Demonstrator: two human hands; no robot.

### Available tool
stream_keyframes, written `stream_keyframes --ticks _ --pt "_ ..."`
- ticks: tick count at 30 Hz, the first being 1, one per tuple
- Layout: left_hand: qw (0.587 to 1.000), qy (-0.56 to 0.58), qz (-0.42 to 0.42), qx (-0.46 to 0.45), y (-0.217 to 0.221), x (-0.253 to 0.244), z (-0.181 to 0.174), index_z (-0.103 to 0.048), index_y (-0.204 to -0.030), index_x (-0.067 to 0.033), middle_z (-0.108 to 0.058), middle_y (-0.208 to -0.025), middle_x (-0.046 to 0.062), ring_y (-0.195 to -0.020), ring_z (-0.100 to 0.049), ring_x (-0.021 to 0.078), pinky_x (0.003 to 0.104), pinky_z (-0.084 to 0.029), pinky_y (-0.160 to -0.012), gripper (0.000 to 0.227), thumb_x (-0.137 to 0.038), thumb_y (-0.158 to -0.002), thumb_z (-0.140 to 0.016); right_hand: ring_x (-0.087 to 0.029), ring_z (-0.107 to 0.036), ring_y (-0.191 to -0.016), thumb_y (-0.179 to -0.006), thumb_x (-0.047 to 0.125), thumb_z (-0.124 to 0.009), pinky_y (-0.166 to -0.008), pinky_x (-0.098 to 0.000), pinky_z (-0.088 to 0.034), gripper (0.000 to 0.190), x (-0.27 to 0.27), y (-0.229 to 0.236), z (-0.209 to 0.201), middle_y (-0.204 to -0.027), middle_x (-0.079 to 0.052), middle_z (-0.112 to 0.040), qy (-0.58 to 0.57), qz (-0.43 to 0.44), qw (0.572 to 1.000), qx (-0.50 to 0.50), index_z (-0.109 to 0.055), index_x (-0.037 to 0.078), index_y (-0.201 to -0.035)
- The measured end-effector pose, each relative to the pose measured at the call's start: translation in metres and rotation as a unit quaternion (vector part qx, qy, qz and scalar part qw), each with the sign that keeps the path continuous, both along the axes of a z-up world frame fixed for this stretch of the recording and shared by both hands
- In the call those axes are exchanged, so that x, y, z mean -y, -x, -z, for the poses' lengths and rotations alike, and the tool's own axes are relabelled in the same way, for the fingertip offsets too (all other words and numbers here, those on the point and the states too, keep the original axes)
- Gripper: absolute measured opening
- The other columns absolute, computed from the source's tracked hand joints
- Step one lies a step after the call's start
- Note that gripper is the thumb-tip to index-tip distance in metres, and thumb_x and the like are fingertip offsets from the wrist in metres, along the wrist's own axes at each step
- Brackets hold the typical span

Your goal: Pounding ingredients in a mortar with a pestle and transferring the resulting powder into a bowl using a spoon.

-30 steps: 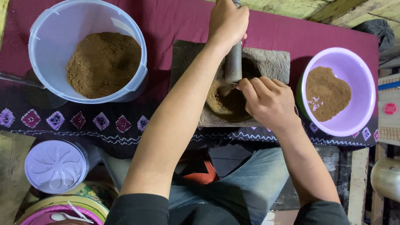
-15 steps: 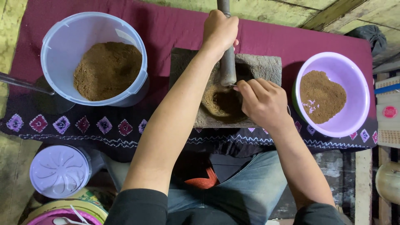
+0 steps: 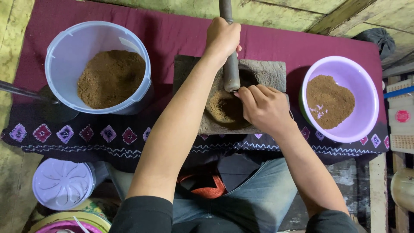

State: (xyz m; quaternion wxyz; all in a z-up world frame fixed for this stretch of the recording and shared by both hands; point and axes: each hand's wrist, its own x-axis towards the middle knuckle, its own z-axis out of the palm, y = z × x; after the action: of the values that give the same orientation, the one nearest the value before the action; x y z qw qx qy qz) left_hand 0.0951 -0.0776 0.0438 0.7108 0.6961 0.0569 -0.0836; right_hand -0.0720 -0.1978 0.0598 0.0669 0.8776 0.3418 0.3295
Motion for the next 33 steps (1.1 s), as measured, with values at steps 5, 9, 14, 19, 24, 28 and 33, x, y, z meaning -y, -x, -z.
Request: stream_keyframes --ticks 5,9,14,19,24,28,33 --pt "1.000 -0.001 0.006 -0.001 0.003 -0.002 -0.003 -0.059 -0.086 0.0038 -0.055 -0.059 0.006 -0.039 -0.056 0.0140 0.029 -0.050 -0.034 0.012 -0.002 -0.088 -0.049 -0.011 -0.057 -0.057 -0.095 0.006 -0.076 -0.050 -0.0261 -0.046 0.008 0.002 0.001 0.005 -0.075 0.000 -0.062 0.007 0.000 1.000 -0.023 -0.068 0.006 -0.096" --pt "0.999 0.023 0.018 -0.021 0.004 -0.003 -0.006 -0.058 -0.096 0.0074 -0.053 -0.062 0.006 -0.039 -0.051 0.0127 0.027 -0.051 -0.035 0.013 0.000 -0.090 -0.049 -0.013 -0.059 -0.055 -0.100 0.014 -0.074 -0.047 -0.0270 -0.046 0.010 0.000 -0.001 0.005 -0.070 0.000 -0.063 0.013 0.028 0.998 -0.052 -0.070 0.007 -0.094" --pt "1.000 0.018 -0.001 -0.022 0.008 -0.004 -0.010 -0.062 -0.093 0.0091 -0.056 -0.058 0.005 -0.039 -0.053 0.0126 0.028 -0.049 -0.036 0.016 -0.002 -0.085 -0.052 -0.013 -0.057 -0.057 -0.095 0.008 -0.075 -0.052 -0.0261 -0.047 0.010 0.001 0.004 -0.001 -0.075 -0.001 -0.062 -0.038 -0.024 0.999 -0.013 -0.066 0.006 -0.090" --pt "1.000 0.012 -0.002 -0.027 0.011 -0.006 -0.013 -0.061 -0.093 0.0074 -0.056 -0.058 0.005 -0.040 -0.054 0.0133 0.030 -0.050 -0.038 0.016 -0.003 -0.085 -0.052 -0.011 -0.054 -0.058 -0.096 0.007 -0.077 -0.049 -0.0249 -0.039 0.008 0.004 0.008 0.001 -0.074 0.000 -0.060 -0.076 0.022 0.997 0.022 -0.069 0.006 -0.094" --pt "0.999 0.016 -0.006 -0.027 0.011 -0.005 -0.015 -0.059 -0.097 0.0062 -0.056 -0.060 0.004 -0.041 -0.053 0.0131 0.029 -0.050 -0.038 0.015 -0.003 -0.087 -0.053 -0.011 -0.053 -0.055 -0.097 0.009 -0.076 -0.048 -0.0261 -0.040 0.010 0.005 0.007 0.001 -0.071 0.000 -0.059 -0.064 0.026 0.997 0.016 -0.068 0.008 -0.091" --pt "0.999 0.026 -0.007 -0.030 0.011 -0.006 -0.014 -0.061 -0.092 0.0065 -0.056 -0.057 0.005 -0.040 -0.053 0.0135 0.030 -0.048 -0.037 0.013 -0.003 -0.086 -0.054 -0.015 -0.059 -0.058 -0.097 0.010 -0.072 -0.054 -0.0282 -0.048 0.009 0.004 0.006 0.000 -0.075 -0.002 -0.063 -0.051 0.004 0.998 -0.027 -0.068 0.006 -0.091" --pt "0.999 0.022 -0.011 -0.029 0.009 -0.005 -0.013 -0.060 -0.095 0.0062 -0.056 -0.058 0.005 -0.040 -0.053 0.0134 0.029 -0.049 -0.037 0.014 -0.003 -0.087 -0.053 -0.014 -0.054 -0.055 -0.097 0.008 -0.073 -0.051 -0.0275 -0.044 0.019 0.000 0.005 -0.003 -0.071 -0.001 -0.061 -0.088 -0.019 0.996 -0.015 -0.063 0.008 -0.080"
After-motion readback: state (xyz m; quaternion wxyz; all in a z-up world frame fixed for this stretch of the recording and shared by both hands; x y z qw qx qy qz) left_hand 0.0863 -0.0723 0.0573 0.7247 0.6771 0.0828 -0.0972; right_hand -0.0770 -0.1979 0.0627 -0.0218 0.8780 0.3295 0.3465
